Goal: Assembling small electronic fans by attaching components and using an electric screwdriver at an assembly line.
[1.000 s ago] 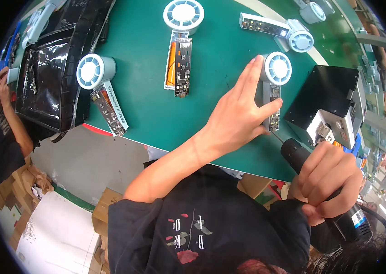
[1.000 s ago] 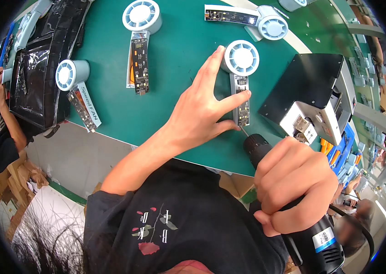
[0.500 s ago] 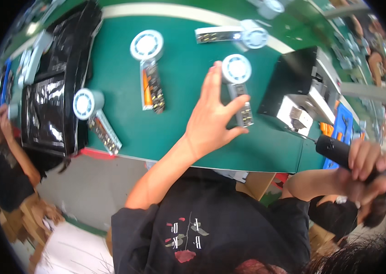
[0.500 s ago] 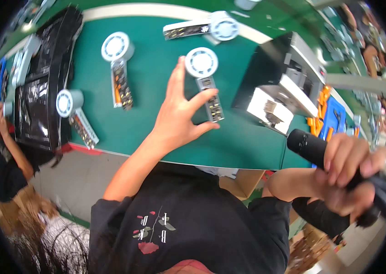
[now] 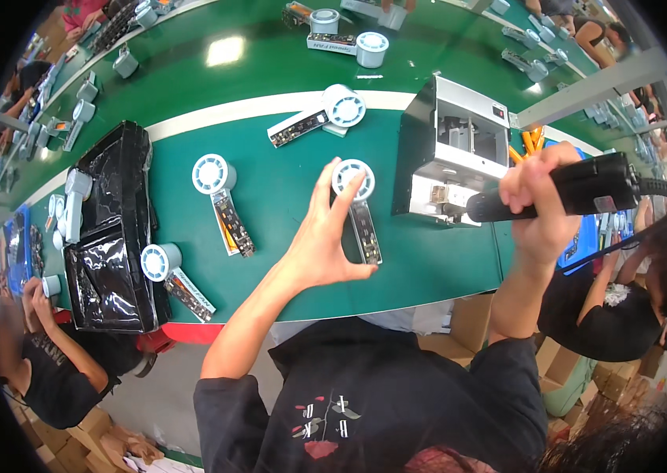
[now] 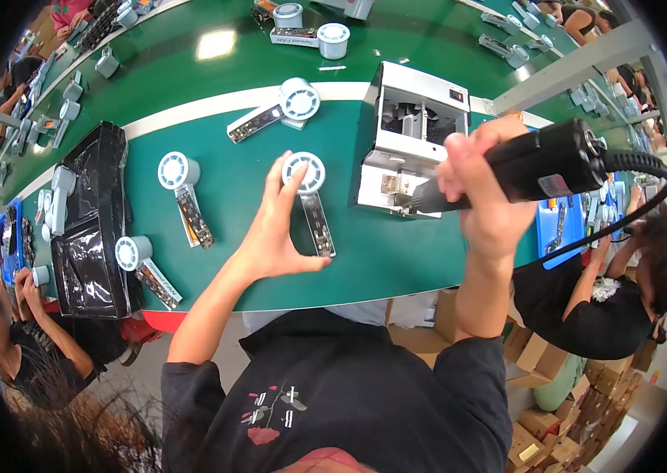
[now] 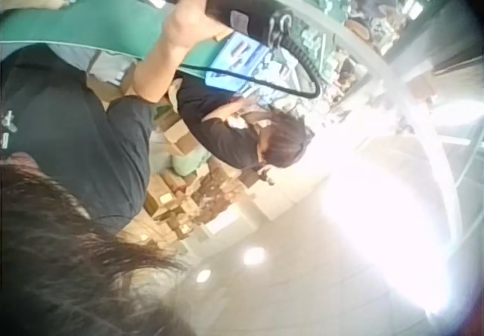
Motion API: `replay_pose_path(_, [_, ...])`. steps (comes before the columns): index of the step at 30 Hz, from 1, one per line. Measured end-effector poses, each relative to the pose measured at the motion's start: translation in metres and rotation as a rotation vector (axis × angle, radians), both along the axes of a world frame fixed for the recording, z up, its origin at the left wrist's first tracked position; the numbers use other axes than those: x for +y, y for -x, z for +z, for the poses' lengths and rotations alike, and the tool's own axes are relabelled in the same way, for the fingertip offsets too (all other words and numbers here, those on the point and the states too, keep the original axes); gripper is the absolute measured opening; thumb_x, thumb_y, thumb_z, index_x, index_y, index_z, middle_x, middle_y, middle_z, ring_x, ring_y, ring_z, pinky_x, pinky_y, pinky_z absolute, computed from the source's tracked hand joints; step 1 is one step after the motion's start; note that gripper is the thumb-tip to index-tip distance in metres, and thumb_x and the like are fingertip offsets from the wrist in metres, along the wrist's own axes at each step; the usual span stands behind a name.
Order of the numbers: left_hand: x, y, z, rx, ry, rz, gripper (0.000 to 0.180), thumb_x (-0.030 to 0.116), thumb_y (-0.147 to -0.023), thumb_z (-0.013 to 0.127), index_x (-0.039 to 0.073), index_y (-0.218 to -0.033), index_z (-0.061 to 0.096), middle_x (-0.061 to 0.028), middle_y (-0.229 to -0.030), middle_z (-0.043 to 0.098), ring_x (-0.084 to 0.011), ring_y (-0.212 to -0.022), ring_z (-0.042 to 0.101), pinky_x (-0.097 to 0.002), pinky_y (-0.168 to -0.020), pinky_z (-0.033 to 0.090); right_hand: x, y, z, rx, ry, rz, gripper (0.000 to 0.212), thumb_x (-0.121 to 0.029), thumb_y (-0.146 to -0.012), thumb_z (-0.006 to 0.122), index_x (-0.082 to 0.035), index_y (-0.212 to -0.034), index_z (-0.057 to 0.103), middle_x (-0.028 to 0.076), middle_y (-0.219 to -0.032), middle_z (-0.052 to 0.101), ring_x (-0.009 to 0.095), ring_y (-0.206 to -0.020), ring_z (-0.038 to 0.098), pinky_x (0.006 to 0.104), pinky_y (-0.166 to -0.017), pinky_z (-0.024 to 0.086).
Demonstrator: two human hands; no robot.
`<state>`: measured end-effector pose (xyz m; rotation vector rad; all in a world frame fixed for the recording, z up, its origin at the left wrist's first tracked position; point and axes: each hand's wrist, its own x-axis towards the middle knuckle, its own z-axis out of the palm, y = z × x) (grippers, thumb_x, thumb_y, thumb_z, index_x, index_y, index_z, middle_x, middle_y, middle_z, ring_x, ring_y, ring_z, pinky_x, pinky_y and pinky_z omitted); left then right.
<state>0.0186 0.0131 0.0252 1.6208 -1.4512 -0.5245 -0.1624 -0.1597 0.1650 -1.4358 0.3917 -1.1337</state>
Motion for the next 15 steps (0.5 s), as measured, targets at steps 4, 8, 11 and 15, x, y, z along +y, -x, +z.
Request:
replay_pose_path(4, [0.004, 0.000, 0.000, 0.109, 0.044, -0.083, 0.133, 0.035, -0.058, 0.097, 0.006, -0.159, 0.016, -0.0272, -0.160, 0.018, -0.0459, -0.147, 0.028, -0.0534, -0.119, 0.030, 0.021, 0.002, -0.006, 0.058, -0.046, 0.002, 0.024, 0.004, -0.087, 0.069, -0.005, -0.089, 0.048, 0.003, -0.069, 0.049, 0.011, -0.048, 0.046, 0.0276, -0.049, 0.042])
replay_pose_path(8, [-0.006, 0.004, -0.018, 0.123, 0.170, 0.112, 0.095, 0.017, -0.075, 0.086, -0.002, -0.152, 0.033, -0.0260, -0.147, 0.044, -0.0411, -0.138, 0.045, -0.0456, -0.115, 0.036, 0.045, -0.013, -0.008, -0.009, 0.041, 0.179, 0.013, 0.000, -0.092, 0.058, -0.004, -0.094, 0.045, 0.003, -0.065, 0.044, 0.013, -0.051, 0.044, 0.0305, -0.054, 0.040])
replay_pose_path(11, [-0.008, 0.004, -0.020, 0.127, 0.181, 0.138, 0.092, 0.015, -0.075, 0.086, -0.002, -0.150, 0.036, -0.0254, -0.146, 0.047, -0.0408, -0.136, 0.047, -0.0456, -0.113, 0.039, 0.057, -0.037, 0.003, -0.014, 0.125, 0.161, 0.014, -0.003, -0.093, 0.057, -0.004, -0.095, 0.044, 0.003, -0.065, 0.044, 0.012, -0.051, 0.041, 0.0311, -0.054, 0.039])
replay_pose_path(15, [-0.007, 0.003, -0.022, 0.126, 0.208, 0.128, 0.088, 0.015, -0.075, 0.084, -0.004, -0.148, 0.038, -0.0258, -0.146, 0.046, -0.0424, -0.136, 0.045, -0.0463, -0.113, 0.040, 0.060, -0.060, -0.005, 0.032, 0.051, 0.239, 0.013, 0.003, -0.092, 0.057, -0.003, -0.098, 0.049, 0.004, -0.066, 0.047, 0.013, -0.052, 0.044, 0.0318, -0.055, 0.041])
